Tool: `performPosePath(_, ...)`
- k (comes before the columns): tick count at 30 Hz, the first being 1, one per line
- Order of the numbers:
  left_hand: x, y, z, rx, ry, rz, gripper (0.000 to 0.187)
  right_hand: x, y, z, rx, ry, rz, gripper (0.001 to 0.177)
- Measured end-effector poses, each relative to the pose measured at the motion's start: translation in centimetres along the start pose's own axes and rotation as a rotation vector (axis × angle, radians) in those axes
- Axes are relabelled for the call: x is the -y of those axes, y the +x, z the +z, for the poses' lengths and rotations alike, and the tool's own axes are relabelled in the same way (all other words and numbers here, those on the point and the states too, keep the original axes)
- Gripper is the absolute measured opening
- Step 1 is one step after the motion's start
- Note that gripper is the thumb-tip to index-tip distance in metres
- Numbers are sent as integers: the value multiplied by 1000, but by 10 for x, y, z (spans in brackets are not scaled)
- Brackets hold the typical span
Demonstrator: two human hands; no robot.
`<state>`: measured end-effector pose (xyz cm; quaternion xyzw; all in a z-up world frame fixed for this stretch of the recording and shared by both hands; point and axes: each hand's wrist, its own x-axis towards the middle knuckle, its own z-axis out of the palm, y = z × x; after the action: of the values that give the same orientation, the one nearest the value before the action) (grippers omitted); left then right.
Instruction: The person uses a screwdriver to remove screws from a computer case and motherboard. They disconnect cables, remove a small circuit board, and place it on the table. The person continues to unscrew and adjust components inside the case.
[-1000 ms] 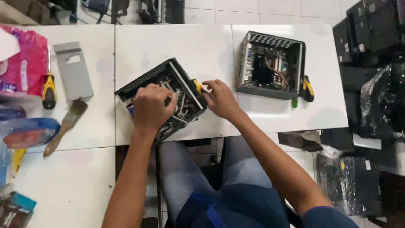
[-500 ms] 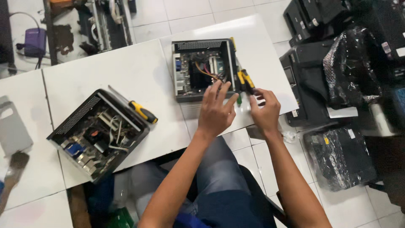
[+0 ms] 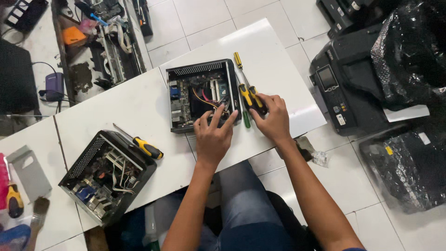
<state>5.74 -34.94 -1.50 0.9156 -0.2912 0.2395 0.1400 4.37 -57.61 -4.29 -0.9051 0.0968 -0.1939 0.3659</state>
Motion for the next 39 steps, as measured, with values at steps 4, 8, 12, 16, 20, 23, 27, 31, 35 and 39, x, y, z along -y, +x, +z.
performPosePath(4,2,-3,4,25,11,-31,53,0,-3,-5,17,47,14,53)
performPosePath(8,4,-4,7,11,35,-71,49,2,-4,-10,38,92,47,39)
performPosePath(12,7,-4,7,3,46,-94,46,4,-6,-9,30,77,59,39)
performPosePath(16,6,-4,7,5,46,-107,48,13,-3,-17,27,90,67,37)
performPosePath(20,6,-4,7,22,20,-133,50,4,29,-13,-18,105,28,28)
performPosePath(23,5,-6,7,30,-4,-144,49,-7,77,2,-11,68,-57,27)
performPosePath(27,4,-3,6,40,-37,-160,48,-16,146,33,76,1,-9,34)
performPosePath(31,3,0,0,37,-43,-179,46,19,170,39,247,-76,72,33)
performPosePath(35,1,7,-16,0,-65,-116,45,15,187,49,440,-116,371,21)
performPosePath(39,1,7,-14,-30,-74,-118,42,48,187,5,356,74,406,18)
